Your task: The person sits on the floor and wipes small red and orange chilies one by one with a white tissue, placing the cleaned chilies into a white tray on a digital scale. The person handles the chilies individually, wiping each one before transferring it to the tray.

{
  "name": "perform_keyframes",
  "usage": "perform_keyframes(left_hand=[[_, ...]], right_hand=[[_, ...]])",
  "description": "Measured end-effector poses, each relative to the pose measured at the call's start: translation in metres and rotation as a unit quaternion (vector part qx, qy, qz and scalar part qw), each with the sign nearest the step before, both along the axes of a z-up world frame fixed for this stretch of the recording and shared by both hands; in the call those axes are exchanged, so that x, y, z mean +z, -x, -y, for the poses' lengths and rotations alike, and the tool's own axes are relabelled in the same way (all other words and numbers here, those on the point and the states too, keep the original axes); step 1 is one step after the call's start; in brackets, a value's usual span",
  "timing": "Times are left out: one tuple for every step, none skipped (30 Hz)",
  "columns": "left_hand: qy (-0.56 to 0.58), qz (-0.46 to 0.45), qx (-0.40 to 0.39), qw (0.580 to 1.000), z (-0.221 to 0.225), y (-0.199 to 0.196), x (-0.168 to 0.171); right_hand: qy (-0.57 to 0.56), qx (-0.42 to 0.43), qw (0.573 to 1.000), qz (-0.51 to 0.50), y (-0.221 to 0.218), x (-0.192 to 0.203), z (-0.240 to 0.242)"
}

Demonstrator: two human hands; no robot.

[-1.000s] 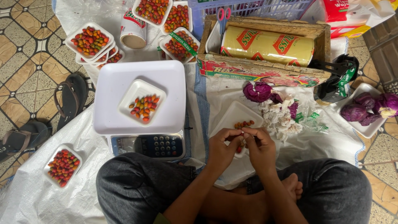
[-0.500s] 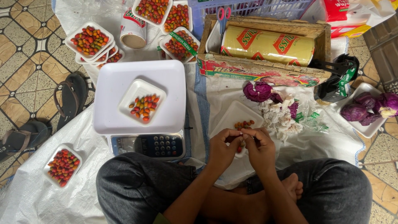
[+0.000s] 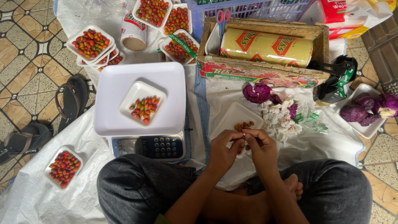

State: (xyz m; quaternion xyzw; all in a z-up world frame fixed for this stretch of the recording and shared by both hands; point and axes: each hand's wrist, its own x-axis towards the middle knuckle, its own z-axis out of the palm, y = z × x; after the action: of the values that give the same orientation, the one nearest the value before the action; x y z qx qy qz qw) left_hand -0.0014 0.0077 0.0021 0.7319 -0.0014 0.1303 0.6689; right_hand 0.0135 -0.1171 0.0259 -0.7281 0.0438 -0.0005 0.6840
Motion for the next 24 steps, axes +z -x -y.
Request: perform_keyframes(left_hand=[[0.000,0.000,0.001,1.000,0.000,-0.001,0.001],[-0.009,0.014,-0.001,1.000,-0.001,-0.001,0.003],[-0.017,0.028,-0.003,0.999,-0.002,-0.001,0.004],[-0.017,0.029,-0.002,0.999,-0.002,-0.001,0.004],[-0.020,0.040,-0.003,0.999,-0.002,-0.001,0.004],[-0.023,0.051,-0.005,0.998,-0.002,-0.002,0.004],[-0.023,0.051,-0.004,0.998,-0.002,-0.001,0.004],[-0.013,0.045,-0.002,0.999,-0.002,-0.001,0.004],[-0.004,0.039,-0.002,0.999,-0.002,-0.001,0.004],[-0.004,0.040,-0.002,0.999,-0.002,-0.002,0.003],[0.020,-0.031,-0.004,0.999,-0.003,-0.002,0.003],[0.044,-0.103,-0.006,0.994,-0.003,-0.002,0.002],[0.045,-0.101,-0.007,0.994,-0.003,-0.002,0.002],[0.066,-0.122,-0.012,0.990,-0.003,-0.002,0.002],[0.087,-0.144,-0.017,0.986,-0.004,-0.002,0.002],[0.088,-0.144,-0.018,0.986,-0.004,-0.003,0.003],[0.077,-0.135,-0.016,0.988,-0.004,-0.002,0.005],[0.067,-0.126,-0.013,0.990,-0.003,-0.002,0.006],[0.068,-0.125,-0.015,0.990,-0.003,-0.002,0.006],[0.047,-0.111,-0.012,0.993,-0.003,-0.003,0.005],[0.026,-0.099,-0.010,0.995,-0.001,-0.001,0.004],[0.028,-0.100,-0.012,0.995,0.000,0.000,0.003],[0.017,-0.065,-0.009,0.998,-0.001,-0.002,0.003],[0.007,-0.031,-0.006,0.999,-0.002,-0.003,0.003]], right_hand=[[0.000,0.001,1.000,0.000,0.000,0.002,-0.001],[-0.014,-0.007,1.000,-0.024,-0.001,0.003,-0.001],[-0.028,-0.015,0.998,-0.048,-0.001,0.004,-0.002],[-0.028,-0.014,0.998,-0.048,0.000,0.003,-0.002],[-0.039,-0.018,0.998,-0.050,0.000,0.002,-0.002],[-0.049,-0.022,0.997,-0.053,-0.001,0.000,-0.001],[-0.050,-0.022,0.997,-0.052,-0.001,0.000,-0.001],[-0.016,-0.020,0.999,-0.021,-0.001,-0.001,0.000],[0.017,-0.019,1.000,0.010,-0.001,-0.001,0.000],[0.017,-0.020,1.000,0.011,-0.003,-0.008,0.001],[0.036,-0.016,0.998,0.039,-0.004,-0.014,0.003],[0.056,-0.012,0.996,0.067,-0.005,-0.021,0.005],[0.057,-0.013,0.996,0.068,-0.005,-0.020,0.003],[0.064,-0.006,0.994,0.089,-0.005,-0.020,0.002],[0.071,0.001,0.992,0.109,-0.004,-0.019,0.001],[0.072,0.000,0.991,0.109,-0.004,-0.018,0.000],[0.072,0.001,0.991,0.111,-0.003,-0.018,0.000],[0.073,0.003,0.991,0.114,-0.002,-0.018,0.000],[0.075,0.001,0.991,0.115,-0.003,-0.017,0.000],[0.069,0.002,0.992,0.105,-0.005,-0.016,0.001],[0.064,0.003,0.994,0.093,-0.003,-0.016,0.003],[0.067,0.001,0.994,0.092,-0.001,-0.014,0.004],[0.029,-0.001,0.998,0.053,-0.002,-0.012,0.003],[-0.009,-0.004,1.000,0.015,-0.002,-0.010,0.002]])
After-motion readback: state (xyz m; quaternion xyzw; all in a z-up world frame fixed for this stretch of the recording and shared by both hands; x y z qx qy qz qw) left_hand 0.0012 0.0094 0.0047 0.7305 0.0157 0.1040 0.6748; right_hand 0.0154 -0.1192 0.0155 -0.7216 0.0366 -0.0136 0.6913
